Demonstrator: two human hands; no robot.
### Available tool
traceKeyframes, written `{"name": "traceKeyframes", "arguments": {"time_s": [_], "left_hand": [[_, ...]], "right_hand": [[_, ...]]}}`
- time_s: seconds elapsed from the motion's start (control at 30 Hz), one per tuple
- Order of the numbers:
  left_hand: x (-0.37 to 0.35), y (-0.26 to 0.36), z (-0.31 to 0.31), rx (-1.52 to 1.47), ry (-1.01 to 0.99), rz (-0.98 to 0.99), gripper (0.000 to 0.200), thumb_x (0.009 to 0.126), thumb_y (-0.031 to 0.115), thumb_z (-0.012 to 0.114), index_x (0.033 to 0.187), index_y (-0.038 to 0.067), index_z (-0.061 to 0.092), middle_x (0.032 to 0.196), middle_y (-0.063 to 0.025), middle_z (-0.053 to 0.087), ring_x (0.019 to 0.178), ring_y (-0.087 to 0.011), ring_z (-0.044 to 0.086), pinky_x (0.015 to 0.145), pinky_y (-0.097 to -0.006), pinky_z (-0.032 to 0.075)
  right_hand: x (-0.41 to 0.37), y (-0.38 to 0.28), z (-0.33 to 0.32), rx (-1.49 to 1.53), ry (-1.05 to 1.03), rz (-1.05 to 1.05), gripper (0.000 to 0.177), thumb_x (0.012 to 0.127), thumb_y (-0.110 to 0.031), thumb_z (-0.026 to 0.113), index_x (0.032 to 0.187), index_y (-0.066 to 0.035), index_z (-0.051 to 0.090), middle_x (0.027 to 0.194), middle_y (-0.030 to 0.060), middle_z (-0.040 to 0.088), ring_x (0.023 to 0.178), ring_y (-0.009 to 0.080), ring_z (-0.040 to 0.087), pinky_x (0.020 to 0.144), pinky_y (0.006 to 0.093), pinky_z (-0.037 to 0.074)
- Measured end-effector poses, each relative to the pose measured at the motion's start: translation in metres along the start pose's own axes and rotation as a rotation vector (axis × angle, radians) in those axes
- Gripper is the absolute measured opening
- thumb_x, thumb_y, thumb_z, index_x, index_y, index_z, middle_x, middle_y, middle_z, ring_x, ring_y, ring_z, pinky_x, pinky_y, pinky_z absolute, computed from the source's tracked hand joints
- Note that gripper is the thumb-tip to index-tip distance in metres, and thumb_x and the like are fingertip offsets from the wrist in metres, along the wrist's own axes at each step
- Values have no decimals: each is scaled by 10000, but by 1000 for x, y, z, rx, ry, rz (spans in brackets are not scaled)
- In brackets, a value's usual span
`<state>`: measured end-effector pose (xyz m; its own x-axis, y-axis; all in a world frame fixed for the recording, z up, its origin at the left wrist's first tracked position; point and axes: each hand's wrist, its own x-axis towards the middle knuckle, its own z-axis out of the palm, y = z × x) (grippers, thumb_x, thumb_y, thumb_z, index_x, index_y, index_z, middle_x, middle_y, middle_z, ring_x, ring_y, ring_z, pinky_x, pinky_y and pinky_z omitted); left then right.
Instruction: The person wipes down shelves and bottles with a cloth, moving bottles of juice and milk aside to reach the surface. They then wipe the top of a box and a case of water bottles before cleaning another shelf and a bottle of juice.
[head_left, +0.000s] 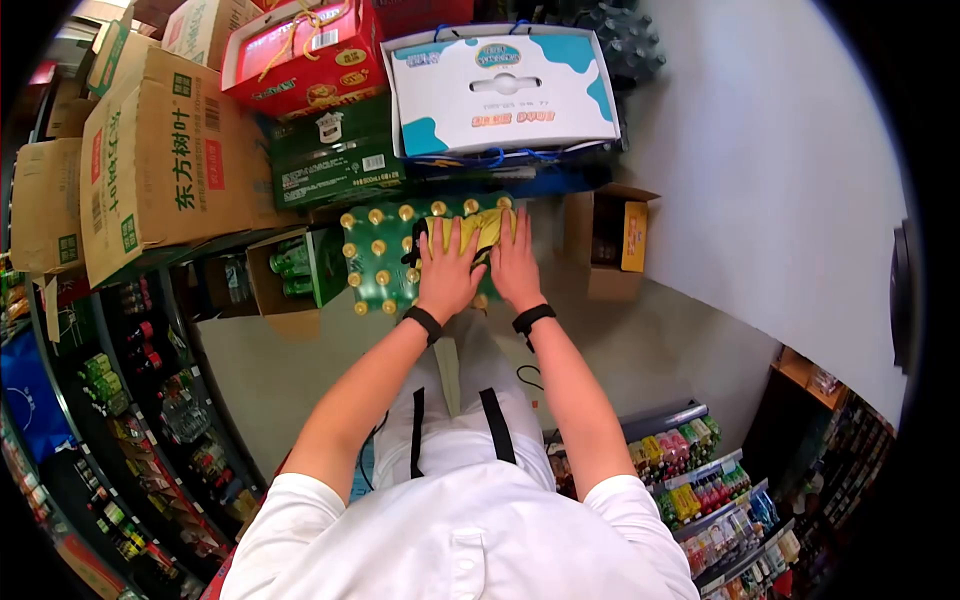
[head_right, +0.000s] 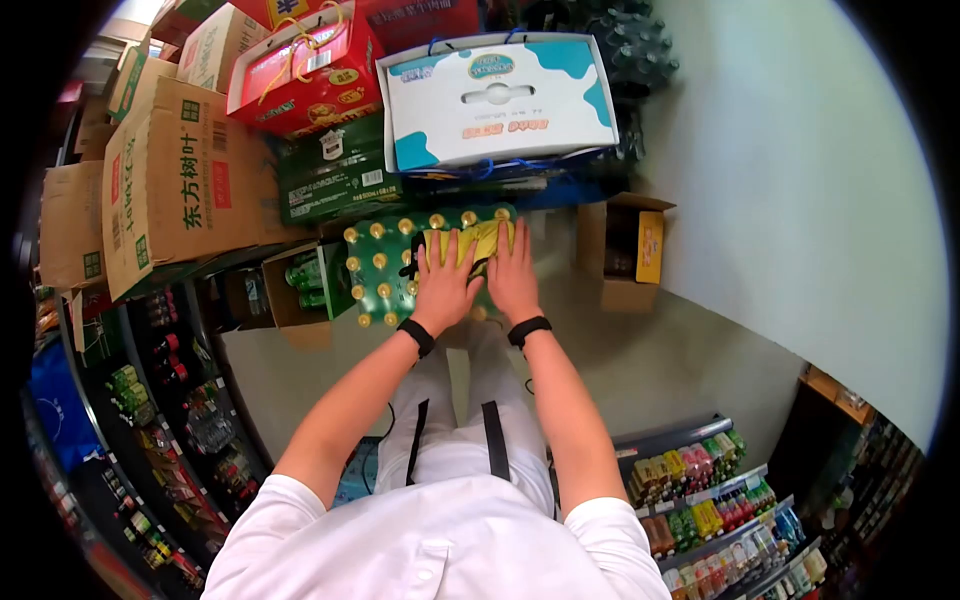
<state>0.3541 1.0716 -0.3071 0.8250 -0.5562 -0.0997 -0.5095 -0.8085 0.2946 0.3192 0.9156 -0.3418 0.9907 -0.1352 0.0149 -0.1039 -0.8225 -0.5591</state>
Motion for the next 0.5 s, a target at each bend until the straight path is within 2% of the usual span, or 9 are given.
{"name": "traceKeyframes", "arguments": {"time_s": [0.1, 0.17, 0.23, 0.27, 0.4, 0.47, 0.5], "left_hand": [[29, -11, -8, 48, -31, -38, 701, 929, 372, 647, 1553, 156, 413, 1620, -201, 321, 1521, -470, 182, 1201, -653, 156], [38, -21, -7, 76, 17, -35, 703, 915, 342, 661, 1548, 160, 414, 1601, -188, 354, 1504, -465, 226, 1200, -648, 174], [45, -30, -8, 84, 8, -29, 693, 918, 321, 661, 1546, 161, 414, 1585, -181, 378, 1486, -460, 267, 1199, -635, 198], [42, -34, -8, 78, 58, -26, 680, 904, 303, 673, 1525, 157, 438, 1560, -182, 402, 1452, -454, 320, 1196, -604, 235], [23, -41, -22, 106, 103, 25, 614, 867, 232, 686, 1450, 136, 520, 1478, -178, 476, 1383, -432, 404, 1158, -568, 307], [10, -49, -20, 126, 114, 83, 517, 829, 156, 678, 1339, 116, 599, 1347, -158, 560, 1295, -406, 477, 1096, -542, 369], [-1, -52, -17, 125, 120, 84, 517, 829, 156, 678, 1339, 116, 599, 1347, -158, 560, 1295, -406, 477, 1096, -542, 369]], "right_hand": [[38, -2, -1, -127, -8, -22, 664, 982, -190, 545, 1551, 45, 295, 1591, 326, 258, 1454, 528, 280, 1194, 526, 323], [53, 4, 10, -94, 26, -24, 655, 982, -229, 547, 1552, 7, 329, 1586, 317, 280, 1457, 524, 275, 1193, 535, 319], [62, 4, 10, -133, -25, -26, 620, 979, -247, 557, 1541, -45, 390, 1585, 301, 301, 1467, 518, 261, 1191, 536, 320], [63, 1, 13, -134, -22, -20, 608, 972, -285, 573, 1527, -78, 435, 1591, 264, 321, 1474, 507, 258, 1186, 563, 313], [35, -19, -1, -220, -72, -63, 672, 950, -371, 612, 1526, -72, 439, 1600, 233, 330, 1484, 505, 239, 1189, 602, 275], [11, -28, -11, -259, -139, -113, 761, 911, -458, 651, 1535, -83, 429, 1614, 204, 326, 1504, 483, 211, 1202, 627, 220], [-3, -33, -14, -263, -135, -115, 761, 911, -458, 651, 1535, -83, 429, 1614, 204, 326, 1504, 483, 211, 1202, 627, 220]]}}
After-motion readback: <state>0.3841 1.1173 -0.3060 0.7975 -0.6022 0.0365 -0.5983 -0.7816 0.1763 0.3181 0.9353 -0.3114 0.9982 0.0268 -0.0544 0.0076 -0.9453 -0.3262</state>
